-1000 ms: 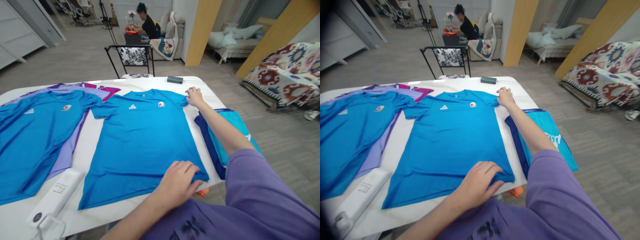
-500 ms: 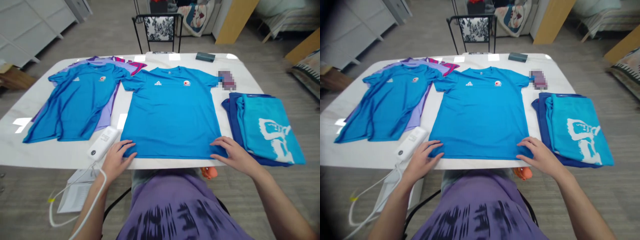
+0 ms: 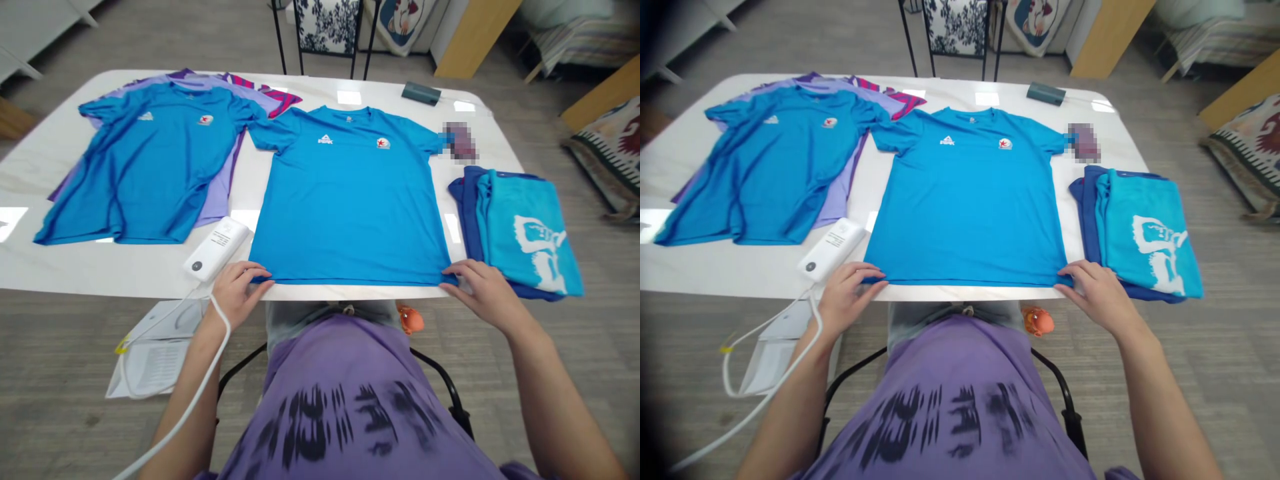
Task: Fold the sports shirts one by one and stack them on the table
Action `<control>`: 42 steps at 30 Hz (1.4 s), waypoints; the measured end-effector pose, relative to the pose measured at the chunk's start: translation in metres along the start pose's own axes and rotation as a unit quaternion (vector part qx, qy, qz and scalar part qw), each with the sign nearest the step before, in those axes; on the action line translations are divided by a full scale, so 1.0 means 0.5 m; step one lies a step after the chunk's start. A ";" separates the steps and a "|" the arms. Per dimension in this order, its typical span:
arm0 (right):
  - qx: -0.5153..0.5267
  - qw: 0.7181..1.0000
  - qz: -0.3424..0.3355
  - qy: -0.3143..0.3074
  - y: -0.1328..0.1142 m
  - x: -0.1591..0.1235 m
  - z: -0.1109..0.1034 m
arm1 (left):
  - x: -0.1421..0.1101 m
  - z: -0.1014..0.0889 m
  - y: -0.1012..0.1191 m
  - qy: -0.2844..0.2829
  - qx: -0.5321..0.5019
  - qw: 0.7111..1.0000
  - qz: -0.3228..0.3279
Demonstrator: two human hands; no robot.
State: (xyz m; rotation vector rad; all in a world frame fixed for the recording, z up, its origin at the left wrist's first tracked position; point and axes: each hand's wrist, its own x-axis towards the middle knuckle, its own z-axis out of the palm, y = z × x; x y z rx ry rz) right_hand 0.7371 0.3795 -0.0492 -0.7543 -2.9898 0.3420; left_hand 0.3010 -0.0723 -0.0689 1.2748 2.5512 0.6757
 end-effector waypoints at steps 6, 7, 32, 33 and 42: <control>0.028 0.999 -0.029 -0.026 0.009 -0.007 -0.008 | 0.006 0.002 -0.019 0.035 -0.007 0.998 0.054; 0.026 0.999 -0.035 -0.026 0.011 -0.007 -0.011 | 0.008 0.001 -0.024 0.043 -0.008 0.997 0.065; 0.079 0.995 -0.056 0.016 0.036 0.611 -0.097 | 0.337 -0.037 0.151 0.074 -0.059 0.990 0.102; 0.073 0.996 -0.032 0.034 0.042 0.684 -0.086 | 0.429 -0.030 0.169 0.098 -0.053 0.990 0.083; 0.011 0.973 0.230 -0.010 0.124 0.954 -0.002 | 0.903 0.000 0.030 0.083 0.061 0.988 -0.116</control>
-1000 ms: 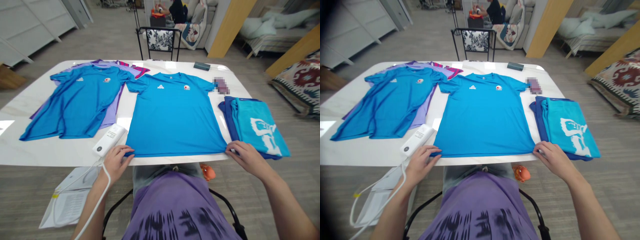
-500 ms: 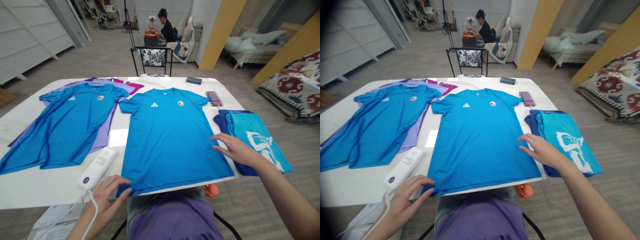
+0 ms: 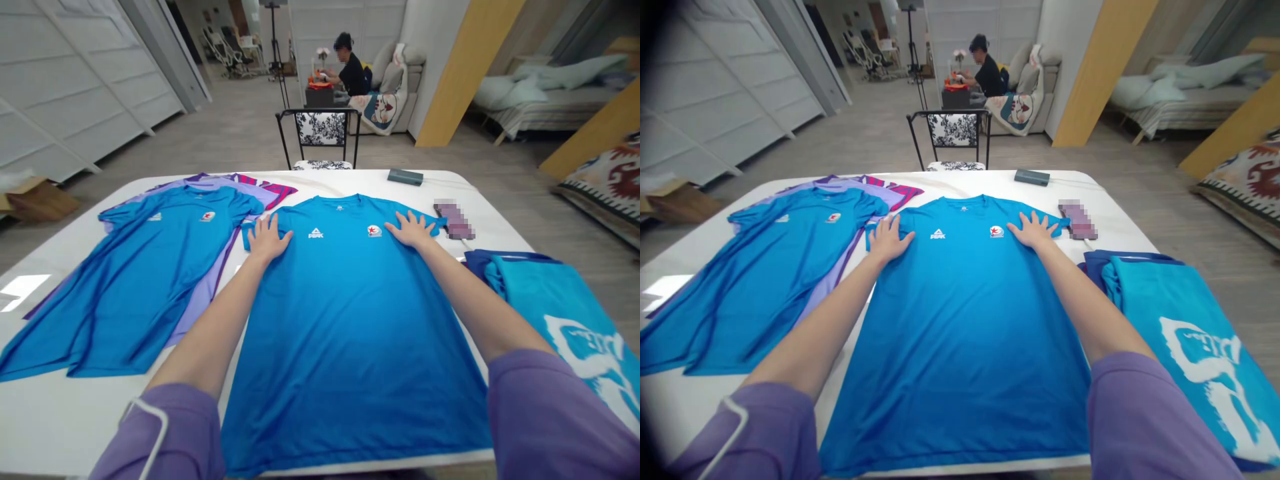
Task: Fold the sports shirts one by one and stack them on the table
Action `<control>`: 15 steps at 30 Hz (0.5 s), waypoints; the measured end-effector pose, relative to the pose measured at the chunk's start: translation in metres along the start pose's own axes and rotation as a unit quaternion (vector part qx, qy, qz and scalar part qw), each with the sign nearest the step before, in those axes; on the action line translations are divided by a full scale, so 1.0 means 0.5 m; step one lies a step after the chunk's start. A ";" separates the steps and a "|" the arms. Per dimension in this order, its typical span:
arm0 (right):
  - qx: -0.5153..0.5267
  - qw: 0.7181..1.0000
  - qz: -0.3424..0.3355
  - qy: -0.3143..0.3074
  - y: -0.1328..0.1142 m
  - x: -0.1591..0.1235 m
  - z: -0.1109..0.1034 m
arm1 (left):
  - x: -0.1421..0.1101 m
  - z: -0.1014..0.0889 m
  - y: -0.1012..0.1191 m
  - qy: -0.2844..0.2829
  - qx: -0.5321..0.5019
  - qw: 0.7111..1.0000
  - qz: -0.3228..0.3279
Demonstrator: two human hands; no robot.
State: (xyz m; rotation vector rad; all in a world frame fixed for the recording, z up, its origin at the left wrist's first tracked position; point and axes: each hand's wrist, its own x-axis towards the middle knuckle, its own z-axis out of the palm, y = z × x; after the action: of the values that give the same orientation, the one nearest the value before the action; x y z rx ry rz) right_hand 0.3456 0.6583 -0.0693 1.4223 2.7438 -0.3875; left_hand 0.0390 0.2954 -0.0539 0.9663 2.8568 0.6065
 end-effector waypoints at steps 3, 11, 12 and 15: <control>-0.016 0.998 0.052 -0.012 0.001 0.003 0.010 | 0.018 0.024 -0.048 -0.047 0.077 0.993 -0.081; -0.053 0.996 -0.064 0.013 -0.075 0.060 -0.006 | 0.049 0.049 -0.016 0.015 0.111 0.994 0.006; -0.046 0.997 -0.070 -0.002 -0.079 0.071 -0.005 | 0.057 0.049 -0.015 -0.002 0.100 0.995 0.023; -0.024 0.998 -0.054 -0.026 -0.079 0.089 -0.002 | 0.079 0.046 -0.021 -0.057 0.055 0.997 0.010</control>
State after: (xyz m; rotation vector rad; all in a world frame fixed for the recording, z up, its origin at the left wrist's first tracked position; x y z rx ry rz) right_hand 0.2879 0.6723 -0.0664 1.2378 2.7764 -0.3535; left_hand 0.0057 0.3191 -0.0766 1.0124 2.8078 0.3855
